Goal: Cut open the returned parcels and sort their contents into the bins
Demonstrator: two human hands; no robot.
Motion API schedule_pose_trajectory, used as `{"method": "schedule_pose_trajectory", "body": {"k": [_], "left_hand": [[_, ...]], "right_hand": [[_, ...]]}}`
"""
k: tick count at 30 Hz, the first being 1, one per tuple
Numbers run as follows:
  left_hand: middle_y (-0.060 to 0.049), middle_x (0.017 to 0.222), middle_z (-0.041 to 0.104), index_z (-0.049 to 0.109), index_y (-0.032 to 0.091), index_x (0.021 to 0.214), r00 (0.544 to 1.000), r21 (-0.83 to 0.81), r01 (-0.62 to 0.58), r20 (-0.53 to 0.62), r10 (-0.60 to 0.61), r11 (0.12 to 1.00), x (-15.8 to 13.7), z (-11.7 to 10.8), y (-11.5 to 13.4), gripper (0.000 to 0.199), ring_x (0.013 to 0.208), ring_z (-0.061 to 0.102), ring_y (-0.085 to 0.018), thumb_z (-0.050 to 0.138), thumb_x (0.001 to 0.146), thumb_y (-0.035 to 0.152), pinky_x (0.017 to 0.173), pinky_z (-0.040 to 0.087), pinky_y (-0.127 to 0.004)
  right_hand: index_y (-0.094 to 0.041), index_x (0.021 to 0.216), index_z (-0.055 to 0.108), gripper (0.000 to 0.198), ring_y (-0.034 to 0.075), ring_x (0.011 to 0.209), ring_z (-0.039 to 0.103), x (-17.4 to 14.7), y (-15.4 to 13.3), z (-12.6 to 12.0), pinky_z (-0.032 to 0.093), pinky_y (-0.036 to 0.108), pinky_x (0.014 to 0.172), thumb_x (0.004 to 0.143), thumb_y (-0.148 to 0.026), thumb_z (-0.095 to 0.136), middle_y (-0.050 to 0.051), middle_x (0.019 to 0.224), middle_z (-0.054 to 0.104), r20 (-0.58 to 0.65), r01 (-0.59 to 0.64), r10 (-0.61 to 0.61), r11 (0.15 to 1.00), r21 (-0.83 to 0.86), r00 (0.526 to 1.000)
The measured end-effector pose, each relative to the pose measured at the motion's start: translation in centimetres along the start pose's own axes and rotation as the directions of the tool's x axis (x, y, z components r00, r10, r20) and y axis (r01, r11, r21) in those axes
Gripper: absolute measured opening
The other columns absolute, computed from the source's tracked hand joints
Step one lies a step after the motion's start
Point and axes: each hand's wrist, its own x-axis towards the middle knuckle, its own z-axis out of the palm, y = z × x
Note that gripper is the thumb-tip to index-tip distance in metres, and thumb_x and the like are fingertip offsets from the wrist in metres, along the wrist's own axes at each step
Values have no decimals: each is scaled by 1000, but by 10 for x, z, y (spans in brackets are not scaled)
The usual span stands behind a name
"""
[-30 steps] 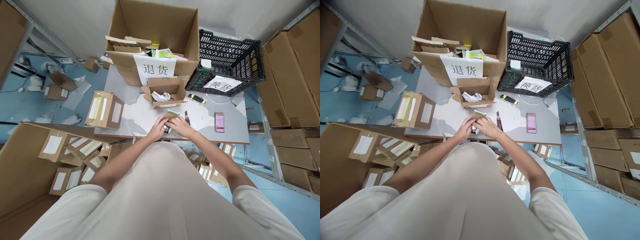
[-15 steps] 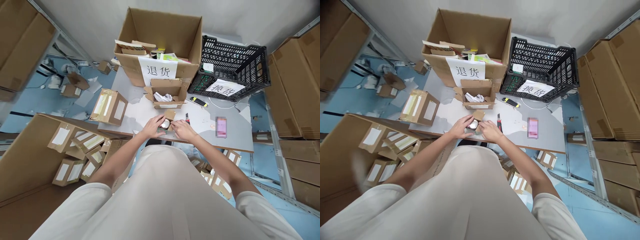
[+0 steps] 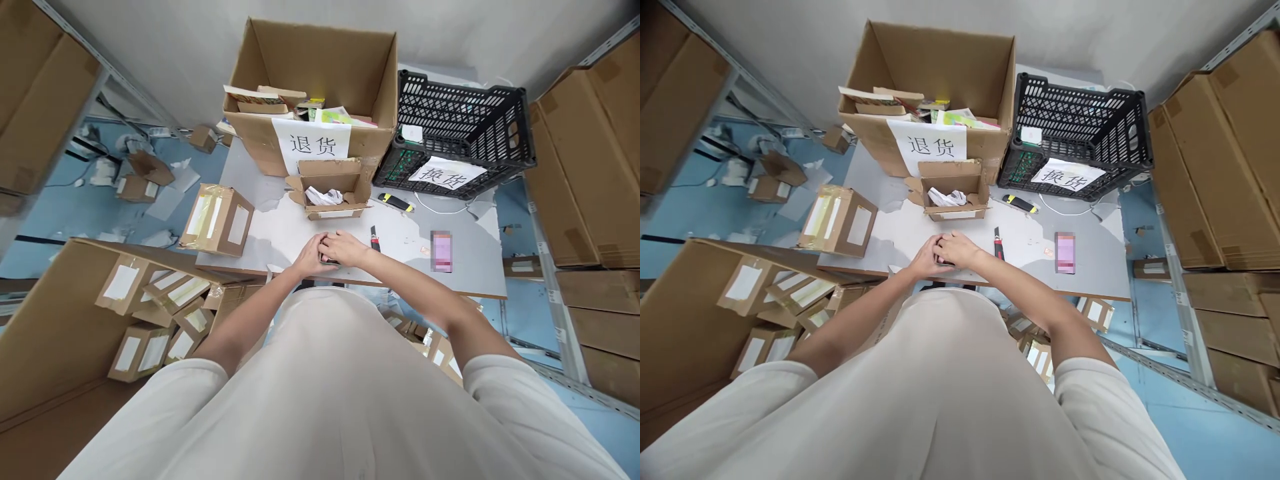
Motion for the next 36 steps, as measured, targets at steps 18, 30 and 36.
{"method": "schedule_pose_trajectory", "body": {"k": [18,30,36], "left_hand": [[-28,148,29,15,12,148,993,258,-107,-10,113,960,-10,-12,2,137,140,22,-45,78,42,71,110,17,-63],[-16,125,59,54,16,124,974,-727,-153,-224,-21,670,23,-41,93,76,119,54,-32,69,67,64,100,43,-46],[-15,124,62,50,19,131,971,-933,232,208,-115,273,0,-41,115,73,106,64,-34,53,78,69,91,50,-50]], "right_hand": [[-21,96,56,30,12,68,50,-61,29,-121,41,26,59,67,-20,66,5,100,62,-585,-6,433,807,590,685],[-26,103,59,54,20,94,57,-58,64,-158,50,34,74,70,-69,63,5,104,59,-554,191,689,533,824,466],[-29,99,57,40,14,76,57,-46,57,-142,51,27,59,77,-61,63,0,92,59,-367,336,792,218,916,487]]}}
